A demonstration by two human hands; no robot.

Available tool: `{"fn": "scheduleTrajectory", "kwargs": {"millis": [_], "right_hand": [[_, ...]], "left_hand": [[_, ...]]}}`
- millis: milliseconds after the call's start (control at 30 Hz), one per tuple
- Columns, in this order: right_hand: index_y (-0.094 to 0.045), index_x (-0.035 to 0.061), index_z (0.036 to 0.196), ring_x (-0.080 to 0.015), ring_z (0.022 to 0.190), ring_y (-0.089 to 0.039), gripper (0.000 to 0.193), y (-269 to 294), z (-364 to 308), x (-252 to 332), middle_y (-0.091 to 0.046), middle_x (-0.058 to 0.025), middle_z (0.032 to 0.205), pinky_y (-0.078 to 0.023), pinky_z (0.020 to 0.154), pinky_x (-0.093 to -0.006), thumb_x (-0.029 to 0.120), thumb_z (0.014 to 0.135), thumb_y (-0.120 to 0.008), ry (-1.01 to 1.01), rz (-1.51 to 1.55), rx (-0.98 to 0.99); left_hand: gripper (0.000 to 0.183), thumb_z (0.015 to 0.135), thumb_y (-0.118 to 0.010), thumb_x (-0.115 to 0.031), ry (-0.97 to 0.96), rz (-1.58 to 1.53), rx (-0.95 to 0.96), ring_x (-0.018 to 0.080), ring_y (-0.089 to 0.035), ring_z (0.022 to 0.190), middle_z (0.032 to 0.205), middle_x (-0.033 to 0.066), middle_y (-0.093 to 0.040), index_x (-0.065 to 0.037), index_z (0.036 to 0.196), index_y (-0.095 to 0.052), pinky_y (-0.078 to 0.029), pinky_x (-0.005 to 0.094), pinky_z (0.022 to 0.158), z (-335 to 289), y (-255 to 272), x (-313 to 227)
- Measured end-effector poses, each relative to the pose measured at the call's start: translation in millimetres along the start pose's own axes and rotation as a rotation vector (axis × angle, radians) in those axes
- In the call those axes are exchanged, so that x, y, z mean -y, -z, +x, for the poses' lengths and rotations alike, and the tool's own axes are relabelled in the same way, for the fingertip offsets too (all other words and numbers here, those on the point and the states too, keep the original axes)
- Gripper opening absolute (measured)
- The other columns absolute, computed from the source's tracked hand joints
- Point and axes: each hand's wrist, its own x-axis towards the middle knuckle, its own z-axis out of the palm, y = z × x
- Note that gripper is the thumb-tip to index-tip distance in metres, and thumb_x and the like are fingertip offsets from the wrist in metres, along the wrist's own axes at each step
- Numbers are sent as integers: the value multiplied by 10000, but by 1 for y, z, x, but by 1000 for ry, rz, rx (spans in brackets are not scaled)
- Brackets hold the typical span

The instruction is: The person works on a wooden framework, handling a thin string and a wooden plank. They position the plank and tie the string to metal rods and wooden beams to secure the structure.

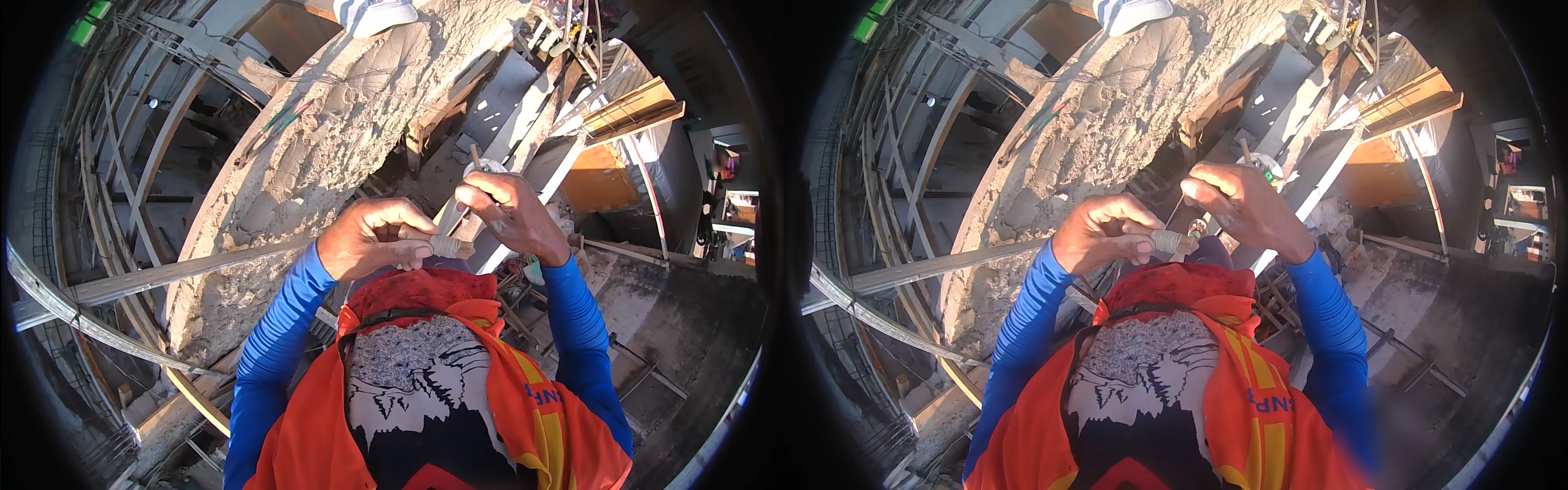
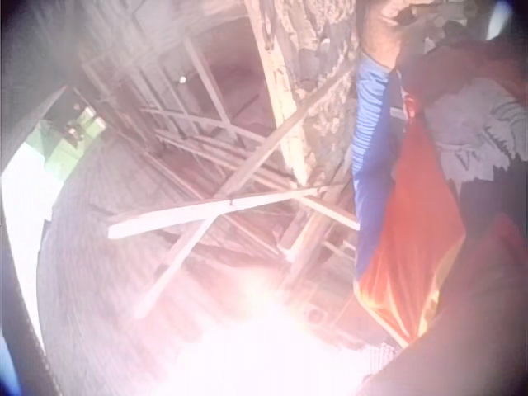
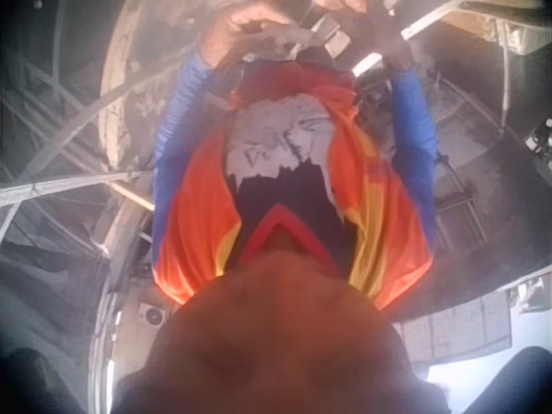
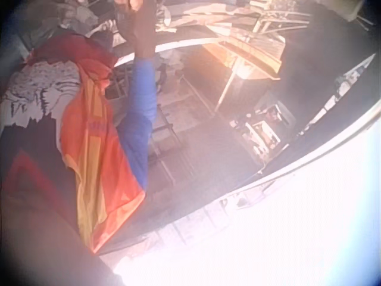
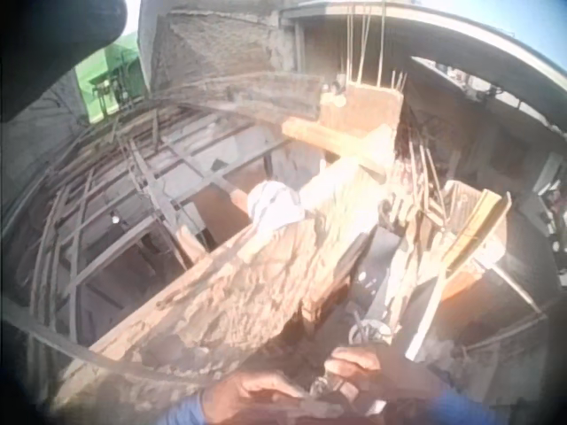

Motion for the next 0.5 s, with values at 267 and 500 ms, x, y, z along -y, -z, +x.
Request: {"fn": "scheduleTrajectory", "kwargs": {"millis": [267,500], "right_hand": [[-648,17,981,-329,721,-592,396,12,-51,-12,-617,-166,792,-476,693,-399,358,1065,-465,-359,213,22],[-695,17,949,-196,716,-584,318,-19,-74,-3,-621,-111,774,-474,671,-359,321,996,-613,-241,-163,-180]], "left_hand": [[196,961,-687,-127,78,7,199,118,-661,789,892,75,-701,-30,1124,-635,-545,293,705,42,-19,5],[226,964,-693,-187,129,595,30,128,-674,808,981,96,-714,-32,1121,-642,-542,271,702,68,-23,43]]}}
